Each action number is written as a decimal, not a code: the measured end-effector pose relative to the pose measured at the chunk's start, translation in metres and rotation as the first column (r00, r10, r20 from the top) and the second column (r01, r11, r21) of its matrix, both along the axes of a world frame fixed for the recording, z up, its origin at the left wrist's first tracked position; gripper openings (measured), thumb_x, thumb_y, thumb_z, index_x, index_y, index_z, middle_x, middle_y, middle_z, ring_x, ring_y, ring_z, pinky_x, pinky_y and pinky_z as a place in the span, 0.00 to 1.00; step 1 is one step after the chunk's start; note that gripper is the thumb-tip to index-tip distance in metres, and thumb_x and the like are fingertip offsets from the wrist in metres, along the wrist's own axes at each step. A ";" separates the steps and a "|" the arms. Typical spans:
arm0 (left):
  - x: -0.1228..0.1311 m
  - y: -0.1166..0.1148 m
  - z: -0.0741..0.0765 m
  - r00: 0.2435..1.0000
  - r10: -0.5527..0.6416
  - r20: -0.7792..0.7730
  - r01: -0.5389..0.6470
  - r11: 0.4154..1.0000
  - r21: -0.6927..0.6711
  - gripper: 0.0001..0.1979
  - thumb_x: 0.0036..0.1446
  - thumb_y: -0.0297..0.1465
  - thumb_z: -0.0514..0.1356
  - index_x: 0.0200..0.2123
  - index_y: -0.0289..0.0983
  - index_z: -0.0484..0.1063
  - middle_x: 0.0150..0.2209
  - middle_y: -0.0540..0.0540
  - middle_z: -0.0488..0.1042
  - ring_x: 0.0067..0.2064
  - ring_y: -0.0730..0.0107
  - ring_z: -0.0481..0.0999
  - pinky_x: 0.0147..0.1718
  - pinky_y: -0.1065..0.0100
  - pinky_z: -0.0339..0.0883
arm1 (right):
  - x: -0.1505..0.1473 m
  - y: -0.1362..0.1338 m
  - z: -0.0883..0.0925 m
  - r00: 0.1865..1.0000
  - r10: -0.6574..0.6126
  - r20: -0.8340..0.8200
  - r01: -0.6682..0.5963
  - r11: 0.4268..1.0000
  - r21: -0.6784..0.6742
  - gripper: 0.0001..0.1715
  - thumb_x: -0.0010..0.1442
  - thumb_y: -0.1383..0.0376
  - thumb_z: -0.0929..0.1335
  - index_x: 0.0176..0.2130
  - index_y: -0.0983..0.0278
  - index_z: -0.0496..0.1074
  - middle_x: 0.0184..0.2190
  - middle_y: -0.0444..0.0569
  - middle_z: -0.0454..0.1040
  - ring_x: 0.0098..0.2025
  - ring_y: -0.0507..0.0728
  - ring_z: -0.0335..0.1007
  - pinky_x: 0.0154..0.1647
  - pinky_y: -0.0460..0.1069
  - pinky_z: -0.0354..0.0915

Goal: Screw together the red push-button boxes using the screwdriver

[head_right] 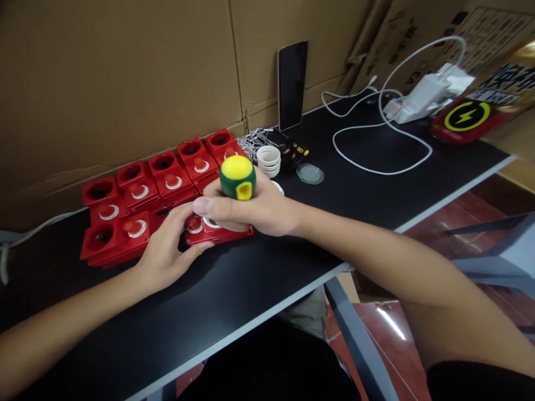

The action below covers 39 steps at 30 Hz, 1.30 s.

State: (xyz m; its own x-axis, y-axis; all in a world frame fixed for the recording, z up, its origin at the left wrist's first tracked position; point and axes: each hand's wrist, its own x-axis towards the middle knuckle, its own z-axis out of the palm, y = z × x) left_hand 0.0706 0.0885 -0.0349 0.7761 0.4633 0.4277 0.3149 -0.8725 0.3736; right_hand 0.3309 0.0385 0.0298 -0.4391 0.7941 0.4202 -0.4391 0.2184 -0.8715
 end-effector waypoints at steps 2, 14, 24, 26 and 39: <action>0.000 0.001 -0.001 1.000 -0.017 -0.018 0.017 1.000 0.008 0.33 0.81 0.44 0.64 0.80 0.43 0.58 0.72 0.33 0.76 0.73 0.44 0.78 0.71 0.41 0.79 | 0.004 0.005 -0.002 0.992 0.122 0.026 -0.123 0.992 0.008 0.33 0.74 0.59 0.79 0.24 0.63 0.65 0.17 0.34 0.57 0.19 0.44 0.50 0.20 0.42 0.48; -0.001 -0.004 0.003 0.997 0.068 -0.039 -0.066 0.997 0.035 0.37 0.79 0.41 0.66 0.81 0.40 0.55 0.68 0.31 0.74 0.67 0.43 0.78 0.67 0.41 0.79 | 0.019 0.023 -0.015 0.695 -0.672 0.255 0.540 0.723 0.431 0.32 0.64 0.42 0.84 0.37 0.59 0.70 0.31 0.40 0.70 0.33 0.53 0.64 0.39 0.51 0.65; 0.000 -0.006 0.004 0.996 0.072 -0.044 -0.070 0.996 0.050 0.36 0.79 0.39 0.65 0.81 0.40 0.54 0.67 0.32 0.74 0.66 0.44 0.78 0.66 0.43 0.79 | 0.056 0.013 0.000 0.283 -0.776 0.564 0.366 0.631 0.684 0.40 0.74 0.38 0.76 0.26 0.60 0.63 0.20 0.43 0.62 0.28 0.53 0.52 0.32 0.55 0.54; -0.001 -0.006 0.004 0.996 0.072 -0.045 -0.069 0.996 0.054 0.36 0.79 0.39 0.65 0.81 0.41 0.54 0.67 0.32 0.74 0.66 0.43 0.78 0.66 0.42 0.79 | 0.056 0.012 0.001 0.281 -0.773 0.569 0.377 0.634 0.676 0.40 0.72 0.36 0.77 0.27 0.59 0.62 0.20 0.41 0.60 0.28 0.53 0.52 0.31 0.55 0.54; -0.002 -0.005 0.004 0.997 0.063 -0.051 -0.060 0.997 0.051 0.37 0.78 0.39 0.66 0.81 0.40 0.55 0.68 0.32 0.74 0.67 0.44 0.78 0.66 0.43 0.79 | 0.052 0.009 0.010 0.419 -0.621 0.662 0.124 0.762 0.636 0.41 0.80 0.43 0.71 0.24 0.59 0.55 0.20 0.39 0.55 0.25 0.50 0.48 0.30 0.54 0.48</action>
